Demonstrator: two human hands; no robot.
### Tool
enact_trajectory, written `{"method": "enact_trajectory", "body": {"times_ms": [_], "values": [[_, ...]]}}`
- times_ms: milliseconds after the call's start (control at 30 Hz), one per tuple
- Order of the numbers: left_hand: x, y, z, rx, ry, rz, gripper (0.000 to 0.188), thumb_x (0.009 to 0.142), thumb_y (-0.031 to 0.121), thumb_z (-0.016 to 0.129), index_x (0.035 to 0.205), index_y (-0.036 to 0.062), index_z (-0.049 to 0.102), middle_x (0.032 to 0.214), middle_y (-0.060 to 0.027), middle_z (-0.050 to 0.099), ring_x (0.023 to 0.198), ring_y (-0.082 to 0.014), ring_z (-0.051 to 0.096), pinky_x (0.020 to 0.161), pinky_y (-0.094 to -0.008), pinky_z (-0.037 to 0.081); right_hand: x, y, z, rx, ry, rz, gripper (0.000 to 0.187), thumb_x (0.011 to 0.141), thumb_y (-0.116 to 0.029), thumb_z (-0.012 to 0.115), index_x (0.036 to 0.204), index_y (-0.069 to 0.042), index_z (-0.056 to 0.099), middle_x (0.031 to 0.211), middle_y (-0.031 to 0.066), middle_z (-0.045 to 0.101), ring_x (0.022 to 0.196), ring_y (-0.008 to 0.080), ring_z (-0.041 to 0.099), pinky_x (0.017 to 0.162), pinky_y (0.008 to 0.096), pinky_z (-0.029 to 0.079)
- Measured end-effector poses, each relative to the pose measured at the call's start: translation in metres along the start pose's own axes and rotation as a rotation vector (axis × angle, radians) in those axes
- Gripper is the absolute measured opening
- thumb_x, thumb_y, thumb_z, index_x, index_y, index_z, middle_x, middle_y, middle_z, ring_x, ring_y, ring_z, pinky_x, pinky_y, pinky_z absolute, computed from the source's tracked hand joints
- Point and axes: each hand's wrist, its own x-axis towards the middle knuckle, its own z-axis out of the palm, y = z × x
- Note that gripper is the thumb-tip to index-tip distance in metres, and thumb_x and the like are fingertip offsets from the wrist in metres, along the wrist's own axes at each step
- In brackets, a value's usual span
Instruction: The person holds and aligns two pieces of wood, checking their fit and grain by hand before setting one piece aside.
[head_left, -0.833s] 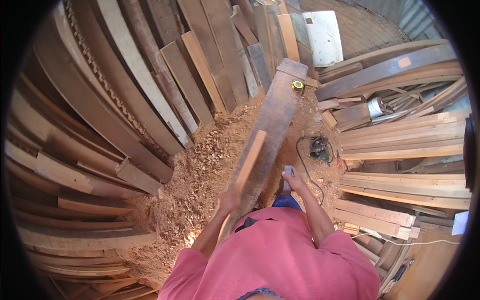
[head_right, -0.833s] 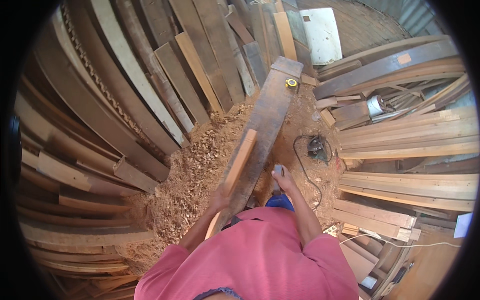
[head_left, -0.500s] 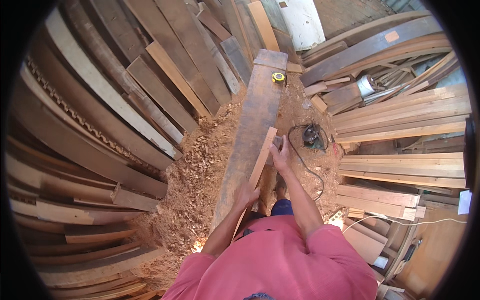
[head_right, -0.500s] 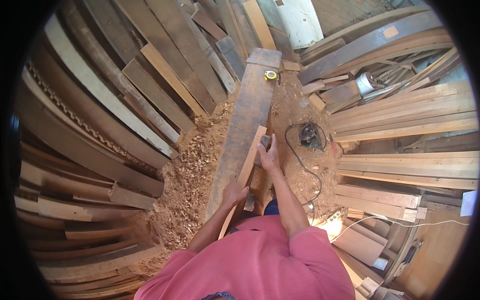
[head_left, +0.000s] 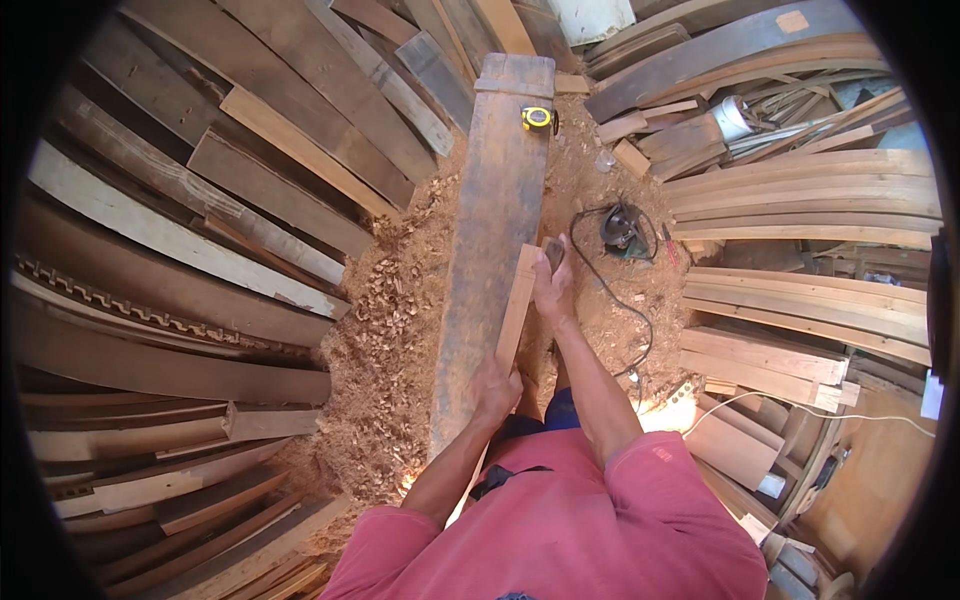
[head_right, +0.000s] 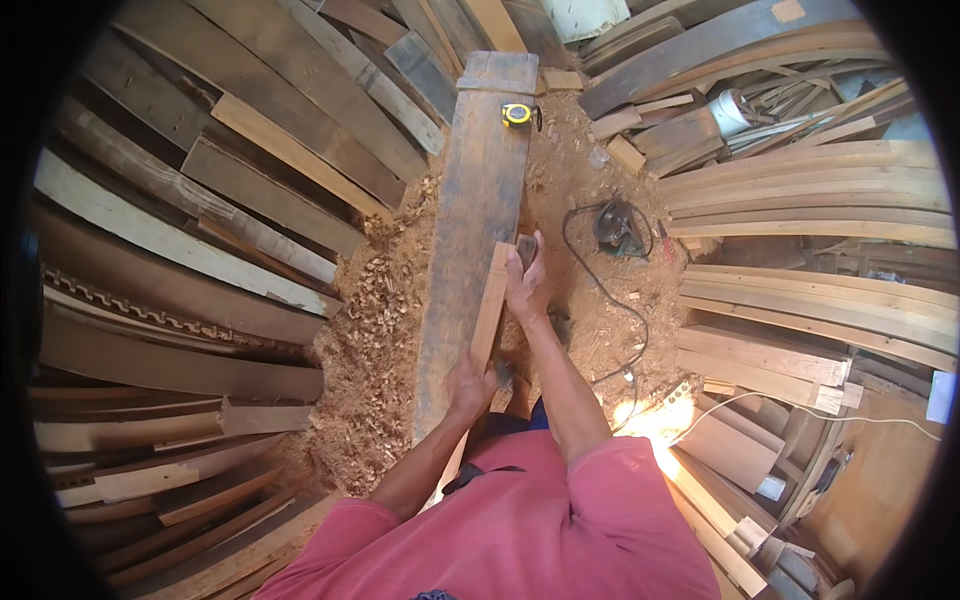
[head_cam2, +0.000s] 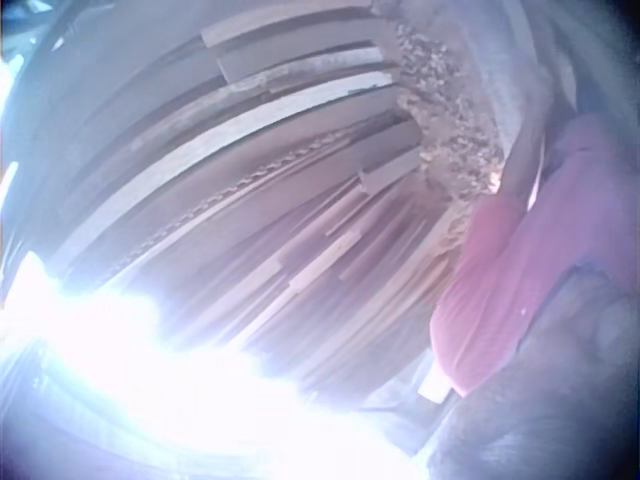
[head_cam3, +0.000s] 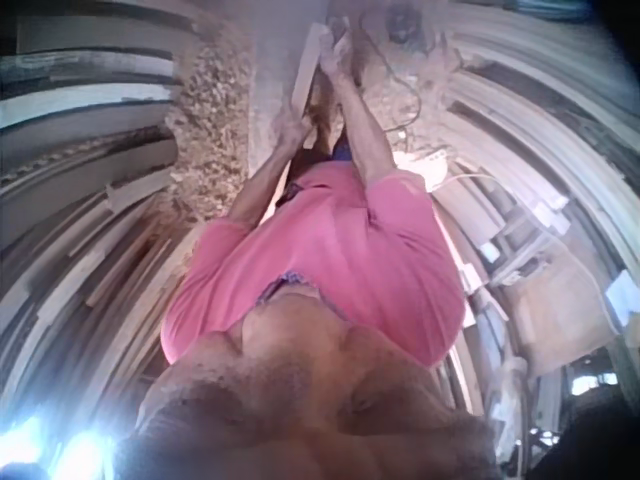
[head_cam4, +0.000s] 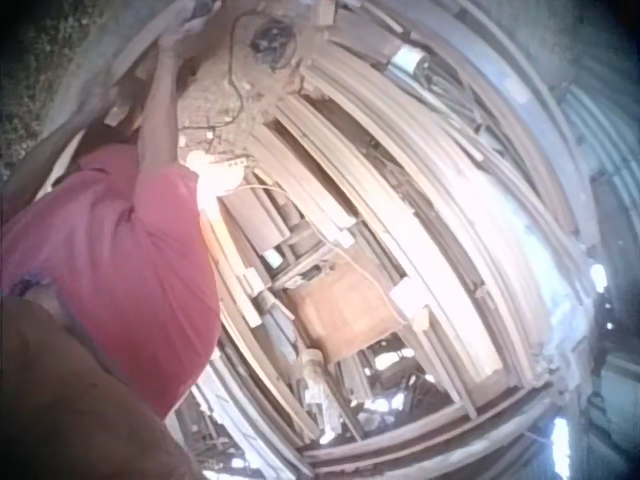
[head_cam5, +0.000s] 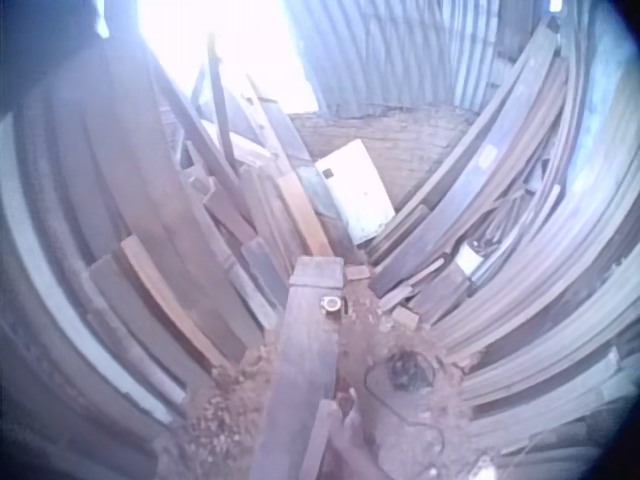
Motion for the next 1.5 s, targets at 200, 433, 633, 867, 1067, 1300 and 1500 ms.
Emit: {"method": "enact_trajectory", "body": {"times_ms": [200,433,633,867,1067,1300,1500], "values": [[-0.001,0.003,0.003,-0.036,0.012,-0.008,0.044,0.085,0.021,0.067,0.122,0.0023,0.054,0.093,-0.0281,0.069,0.089,-0.0485,0.067,0.081,-0.0577,0.052,-0.028,0.030,0.006,0.089,0.006,0.035,0.074,0.100,-0.036,0.059,0.152,0.008,0.032,0.138,0.0314,0.055,0.131,0.0401,0.054,0.109,0.0462,0.042],[0.004,0.001,0.002,0.042,-0.099,-0.117,0.043,0.085,0.027,0.069,0.119,0.0029,0.058,0.095,-0.0286,0.069,0.090,-0.0488,0.067,0.083,-0.0572,0.052,0.049,-0.010,-0.004,-0.109,-0.061,0.097,0.069,0.102,-0.035,0.054,0.152,0.008,0.033,0.142,0.0282,0.054,0.134,0.0350,0.052,0.112,0.0423,0.039],[0.001,-0.005,0.009,0.078,-0.030,-0.091,0.047,0.085,0.030,0.069,0.123,0.0039,0.057,0.097,-0.0270,0.070,0.093,-0.0466,0.068,0.083,-0.0563,0.053,0.039,0.036,-0.009,0.186,0.010,0.217,0.060,0.105,-0.038,0.049,0.149,0.003,0.043,0.137,0.0210,0.058,0.128,0.0305,0.055,0.109,0.0394,0.041],[0.009,0.007,0.003,0.058,-0.024,-0.087,0.051,0.084,0.026,0.069,0.128,0.0065,0.056,0.098,-0.0254,0.071,0.093,-0.0450,0.069,0.083,-0.0554,0.054,-0.010,0.034,-0.013,0.687,-0.155,0.316,0.053,0.100,-0.033,0.063,0.140,0.000,0.052,0.136,0.0119,0.060,0.122,0.0236,0.059,0.101,0.0380,0.047],[0.010,0.014,-0.023,-0.045,-0.056,-0.022,0.055,0.081,0.026,0.069,0.131,0.0056,0.056,0.096,-0.0275,0.071,0.091,-0.0465,0.069,0.084,-0.0547,0.054,-0.048,0.068,-0.012,0.841,-0.296,0.798,0.043,0.090,-0.033,0.076,0.124,-0.007,0.065,0.106,0.0048,0.072,0.090,0.0198,0.071,0.083,0.0385,0.058],[-0.011,0.078,-0.120,-0.081,0.128,0.162,0.058,0.079,0.023,0.074,0.132,0.0034,0.057,0.088,-0.0238,0.072,0.085,-0.0447,0.071,0.076,-0.0507,0.056,-0.021,-0.109,-0.056,1.146,-0.514,0.330,0.044,0.093,-0.029,0.070,0.129,-0.005,0.062,0.116,0.0049,0.069,0.105,0.0162,0.067,0.090,0.0365,0.056],[-0.067,0.182,-0.232,-0.284,0.350,0.328,0.059,0.083,0.016,0.076,0.136,0.0043,0.054,0.085,-0.0207,0.072,0.081,-0.0367,0.074,0.069,-0.0432,0.057,-0.017,-0.305,-0.110,0.990,-0.573,-0.274,0.054,0.092,-0.022,0.073,0.138,-0.002,0.053,0.127,0.0040,0.065,0.115,0.0128,0.060,0.103,0.0337,0.046]]}}
